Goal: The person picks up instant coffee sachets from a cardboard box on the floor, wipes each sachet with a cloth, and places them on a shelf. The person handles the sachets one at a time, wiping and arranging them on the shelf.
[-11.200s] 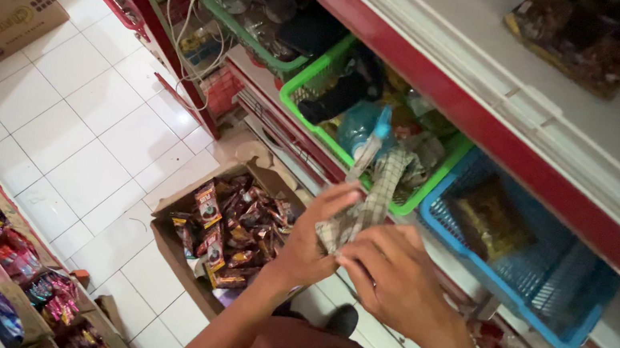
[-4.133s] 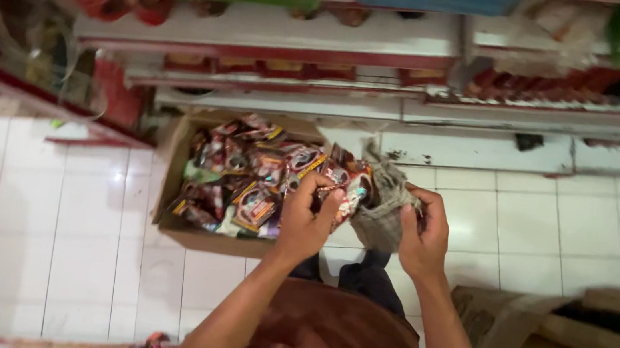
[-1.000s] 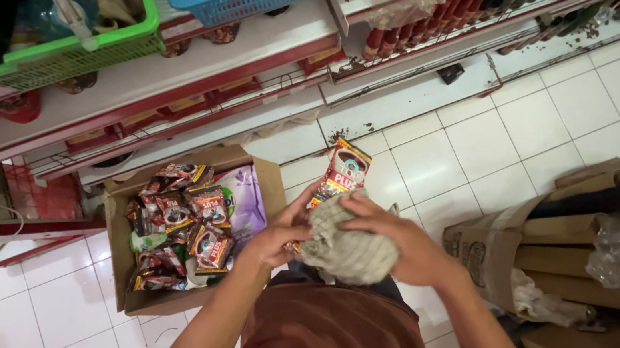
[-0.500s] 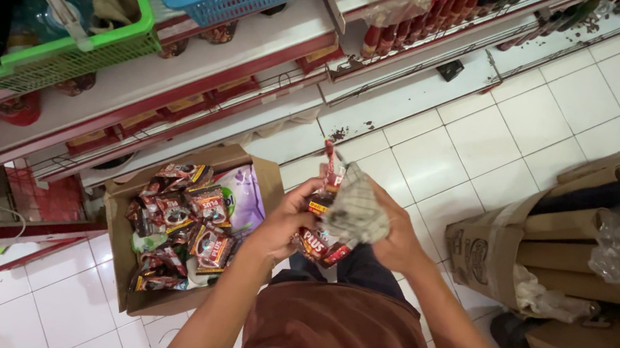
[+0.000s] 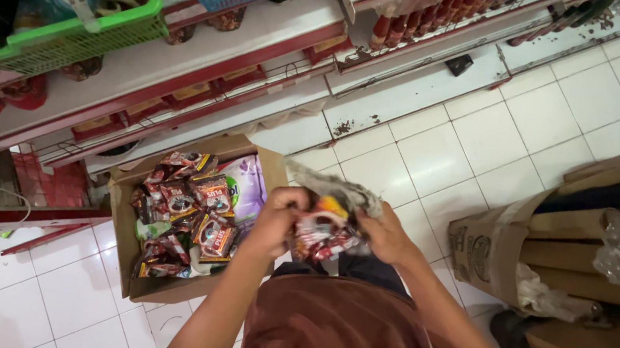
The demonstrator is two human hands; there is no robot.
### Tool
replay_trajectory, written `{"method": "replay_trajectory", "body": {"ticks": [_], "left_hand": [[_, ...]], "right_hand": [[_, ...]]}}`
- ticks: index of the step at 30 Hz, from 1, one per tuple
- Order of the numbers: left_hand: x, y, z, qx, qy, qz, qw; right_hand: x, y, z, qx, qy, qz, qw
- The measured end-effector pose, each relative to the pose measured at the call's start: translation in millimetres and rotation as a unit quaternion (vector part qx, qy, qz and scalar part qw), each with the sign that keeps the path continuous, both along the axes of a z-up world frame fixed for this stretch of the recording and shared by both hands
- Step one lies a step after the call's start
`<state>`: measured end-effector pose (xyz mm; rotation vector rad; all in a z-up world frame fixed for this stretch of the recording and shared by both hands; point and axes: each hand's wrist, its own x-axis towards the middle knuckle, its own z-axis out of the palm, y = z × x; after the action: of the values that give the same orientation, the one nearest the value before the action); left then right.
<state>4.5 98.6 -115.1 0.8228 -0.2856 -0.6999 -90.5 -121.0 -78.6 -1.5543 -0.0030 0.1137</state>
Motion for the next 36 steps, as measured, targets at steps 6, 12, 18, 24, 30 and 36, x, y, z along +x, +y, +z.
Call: {"method": "replay_trajectory", "body": {"ticks": [6,12,18,24,30,36], "left_hand": [[0.1,22.5,86.1,-0.28,0.07,-0.069,0.955],[1.0,-6.7,128.3,-0.407,0.048,-0.113,0.905],[12.8,-11.0,122.9,-0.464,0.049,-0.069,0.882],[27.0,-23.7,111.4,-0.448,0.076,-0.03,0.89],[39.7,-15.8,92.3,-0.402,0.09,0.001,0.911],[58.2,15.5,54.8,-0.101,0.167,0.147,0.97]], "right_hand": [[-9.4,-34.4,-28.9,-0.137,0.019,-0.033,0.99],[-6.2,4.6,-1.8,0.207,0.058,-0.046,0.976],[-9.7,23.7,14.1,0.351,0.365,-0.257,0.823],[-19.9,1.6,11.5,0.185,0.135,0.08,0.97],[-14.0,8.6,5.8,-0.124,0.149,0.081,0.978],[-9.1,-18.9,39.4,-0.185,0.195,-0.221,0.938]]}}
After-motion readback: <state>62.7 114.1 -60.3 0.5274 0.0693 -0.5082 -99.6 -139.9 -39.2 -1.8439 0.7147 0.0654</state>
